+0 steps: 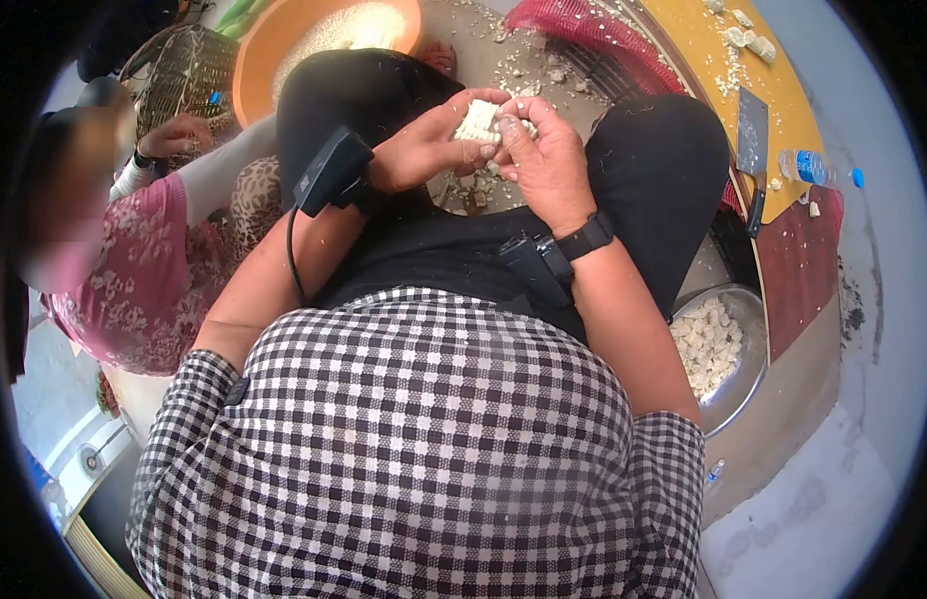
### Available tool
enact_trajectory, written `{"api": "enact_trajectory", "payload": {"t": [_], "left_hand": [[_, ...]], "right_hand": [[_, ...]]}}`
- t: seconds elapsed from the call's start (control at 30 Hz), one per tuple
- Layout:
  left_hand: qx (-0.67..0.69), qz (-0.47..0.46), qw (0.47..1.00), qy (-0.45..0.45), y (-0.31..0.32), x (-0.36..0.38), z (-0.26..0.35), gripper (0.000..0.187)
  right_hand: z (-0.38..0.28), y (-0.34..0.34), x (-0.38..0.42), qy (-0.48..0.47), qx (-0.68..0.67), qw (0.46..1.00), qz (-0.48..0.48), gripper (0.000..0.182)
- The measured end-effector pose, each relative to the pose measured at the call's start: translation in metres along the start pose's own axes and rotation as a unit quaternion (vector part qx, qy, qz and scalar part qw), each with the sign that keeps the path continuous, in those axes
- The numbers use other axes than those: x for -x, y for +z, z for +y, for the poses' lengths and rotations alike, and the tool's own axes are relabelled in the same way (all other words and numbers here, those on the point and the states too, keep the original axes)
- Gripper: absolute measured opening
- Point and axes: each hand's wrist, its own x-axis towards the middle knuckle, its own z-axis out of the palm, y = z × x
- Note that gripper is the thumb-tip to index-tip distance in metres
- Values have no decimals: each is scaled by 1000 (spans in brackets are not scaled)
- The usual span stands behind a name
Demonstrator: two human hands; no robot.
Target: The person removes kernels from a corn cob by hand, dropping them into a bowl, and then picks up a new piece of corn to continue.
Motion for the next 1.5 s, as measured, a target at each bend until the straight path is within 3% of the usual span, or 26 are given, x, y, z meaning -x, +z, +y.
{"api": "enact_trajectory", "payload": {"t": [0.1,0.2,0.6,0.77,1.07,1.27,1.5], "left_hand": [[-5,-4,1000,2,2,-1,3,54],[5,-4,1000,10,2,-1,6,55],[-30,12,998,50,0,-1,6,58],[-74,29,994,79,4,2,9,60],[-10,-3,1000,28,-1,3,11,59],[-35,15,998,45,1,2,9,56],[-223,37,969,97,-1,-1,3,52]], "right_hand": [[4,3,-1,-41,29,999,19,10],[7,-2,-5,-39,-39,998,-18,10],[-3,-3,-6,23,-186,981,-49,10],[2,-4,-6,-6,-149,987,-63,14],[2,-8,-7,5,-144,988,-60,15],[0,-5,-4,12,-124,992,-30,13],[7,-14,-7,72,-274,957,-65,8]]}}
